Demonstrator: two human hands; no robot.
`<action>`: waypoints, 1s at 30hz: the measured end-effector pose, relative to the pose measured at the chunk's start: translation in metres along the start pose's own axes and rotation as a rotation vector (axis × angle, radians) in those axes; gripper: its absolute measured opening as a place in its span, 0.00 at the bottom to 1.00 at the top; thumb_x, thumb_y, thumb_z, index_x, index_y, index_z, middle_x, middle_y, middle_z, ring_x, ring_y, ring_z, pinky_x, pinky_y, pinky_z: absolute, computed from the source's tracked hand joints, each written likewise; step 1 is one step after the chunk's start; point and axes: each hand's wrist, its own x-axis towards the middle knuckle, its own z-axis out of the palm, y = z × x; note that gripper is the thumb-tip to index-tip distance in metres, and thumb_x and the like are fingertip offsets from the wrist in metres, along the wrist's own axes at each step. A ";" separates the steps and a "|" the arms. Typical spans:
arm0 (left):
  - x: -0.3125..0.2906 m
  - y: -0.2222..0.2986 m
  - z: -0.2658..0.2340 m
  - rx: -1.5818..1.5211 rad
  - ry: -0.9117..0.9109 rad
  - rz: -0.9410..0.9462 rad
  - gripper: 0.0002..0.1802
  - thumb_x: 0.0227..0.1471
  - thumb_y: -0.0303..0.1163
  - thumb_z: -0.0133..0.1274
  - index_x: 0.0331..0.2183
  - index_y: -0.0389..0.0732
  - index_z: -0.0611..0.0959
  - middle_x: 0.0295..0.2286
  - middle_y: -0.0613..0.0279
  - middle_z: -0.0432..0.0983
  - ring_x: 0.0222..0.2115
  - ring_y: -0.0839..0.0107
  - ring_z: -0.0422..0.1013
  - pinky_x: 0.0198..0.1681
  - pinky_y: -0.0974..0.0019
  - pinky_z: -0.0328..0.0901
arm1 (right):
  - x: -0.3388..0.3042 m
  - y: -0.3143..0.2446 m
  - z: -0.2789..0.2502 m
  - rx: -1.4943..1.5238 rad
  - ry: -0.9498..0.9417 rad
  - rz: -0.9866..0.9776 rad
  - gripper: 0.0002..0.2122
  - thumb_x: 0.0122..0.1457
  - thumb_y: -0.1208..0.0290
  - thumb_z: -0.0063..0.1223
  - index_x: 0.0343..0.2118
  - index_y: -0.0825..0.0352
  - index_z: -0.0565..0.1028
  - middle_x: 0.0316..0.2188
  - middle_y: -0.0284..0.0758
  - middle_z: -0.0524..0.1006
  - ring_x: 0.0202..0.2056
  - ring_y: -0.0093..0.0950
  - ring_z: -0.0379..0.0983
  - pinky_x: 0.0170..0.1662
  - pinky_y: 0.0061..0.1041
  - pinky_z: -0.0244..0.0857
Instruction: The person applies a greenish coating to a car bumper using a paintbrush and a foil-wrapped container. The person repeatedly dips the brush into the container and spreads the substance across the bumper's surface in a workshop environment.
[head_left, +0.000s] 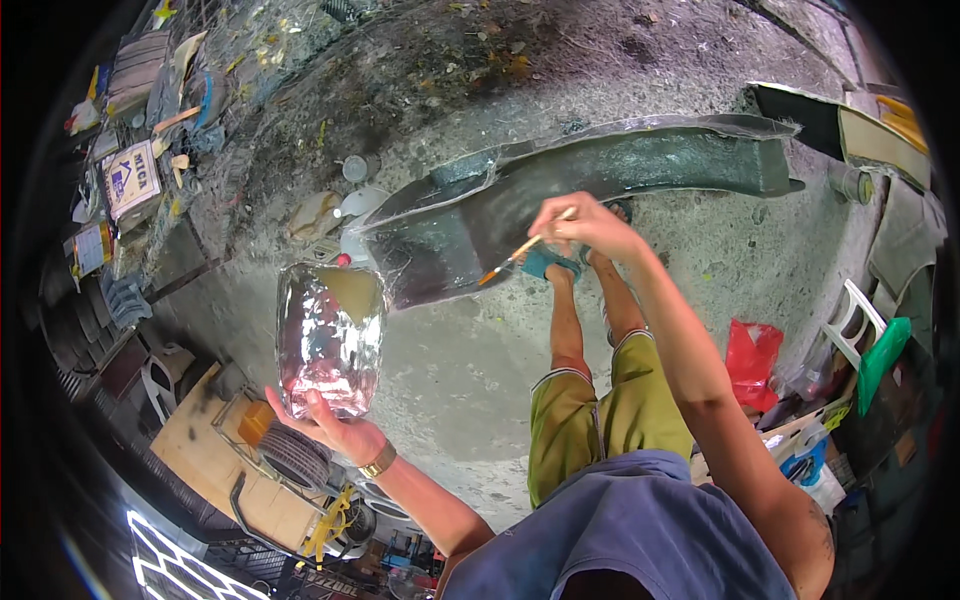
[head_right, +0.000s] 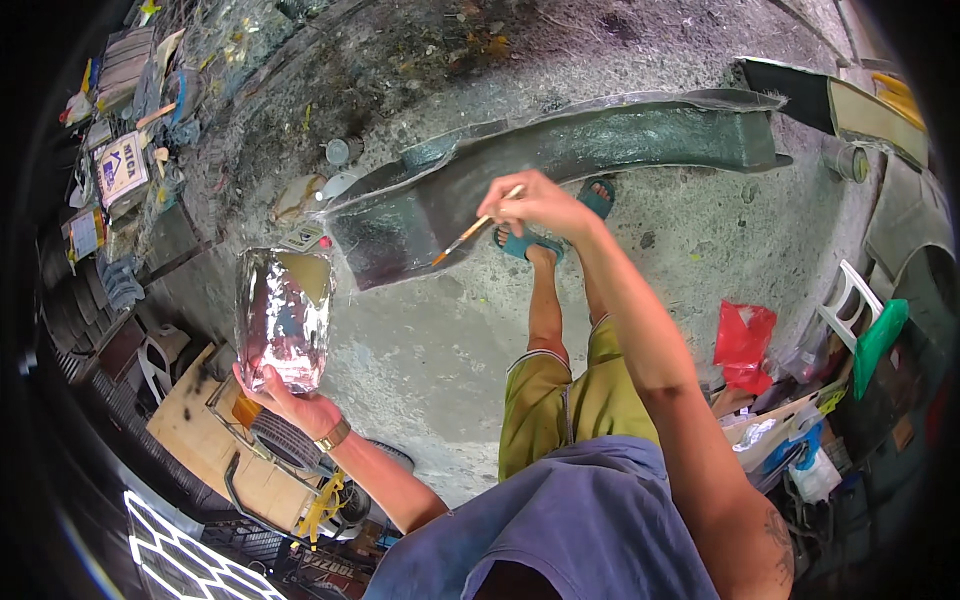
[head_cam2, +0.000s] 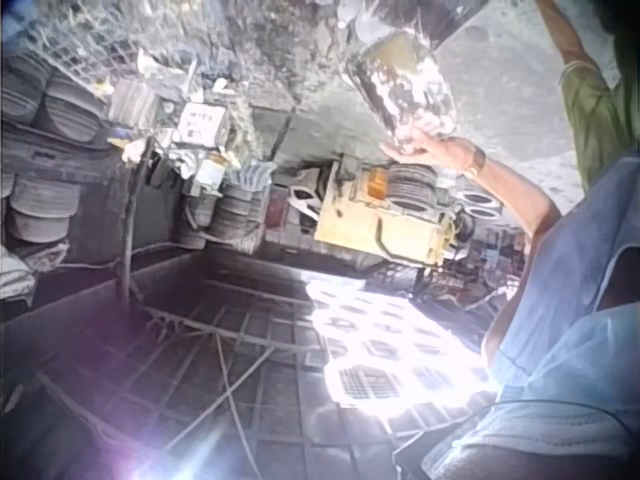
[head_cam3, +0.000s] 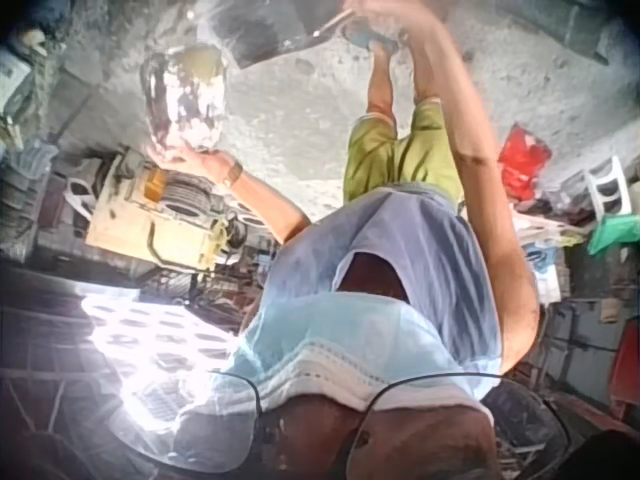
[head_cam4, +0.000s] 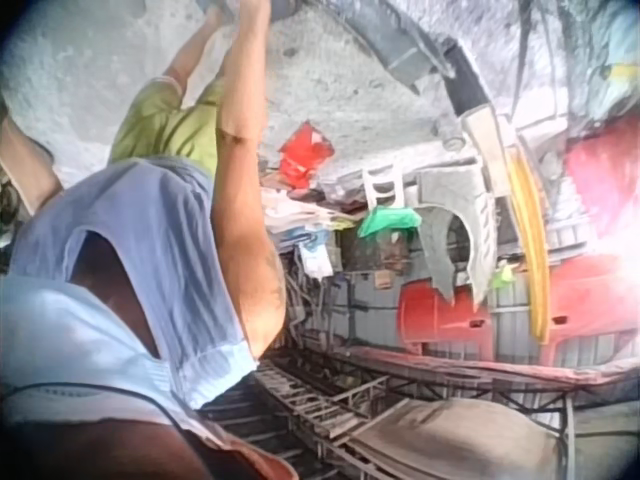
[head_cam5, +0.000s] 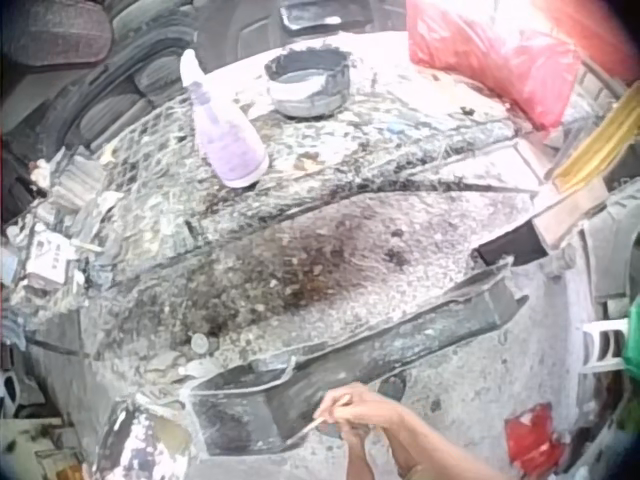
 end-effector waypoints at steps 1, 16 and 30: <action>-0.003 0.003 0.002 0.004 0.014 -0.002 0.37 0.50 0.39 0.55 0.58 0.44 0.60 0.55 0.51 0.57 0.53 0.57 0.58 0.55 0.53 0.56 | 0.010 0.019 -0.004 0.007 -0.001 0.040 0.07 0.49 0.73 0.52 0.29 0.71 0.78 0.19 0.30 0.73 0.17 0.16 0.65 0.23 0.15 0.58; -0.003 -0.010 0.005 -0.025 0.007 -0.034 0.31 0.51 0.41 0.54 0.53 0.40 0.64 0.47 0.56 0.67 0.46 0.64 0.67 0.49 0.59 0.64 | 0.015 0.091 -0.008 -0.337 0.392 0.081 0.03 0.49 0.76 0.53 0.26 0.69 0.75 0.22 0.37 0.76 0.27 0.28 0.74 0.33 0.27 0.66; -0.001 -0.006 -0.008 -0.048 -0.007 -0.045 0.33 0.52 0.40 0.52 0.57 0.41 0.60 0.51 0.55 0.63 0.50 0.62 0.64 0.51 0.58 0.62 | 0.031 -0.021 0.047 -0.263 0.203 -0.164 0.05 0.51 0.73 0.53 0.26 0.71 0.75 0.26 0.36 0.75 0.27 0.26 0.74 0.30 0.23 0.66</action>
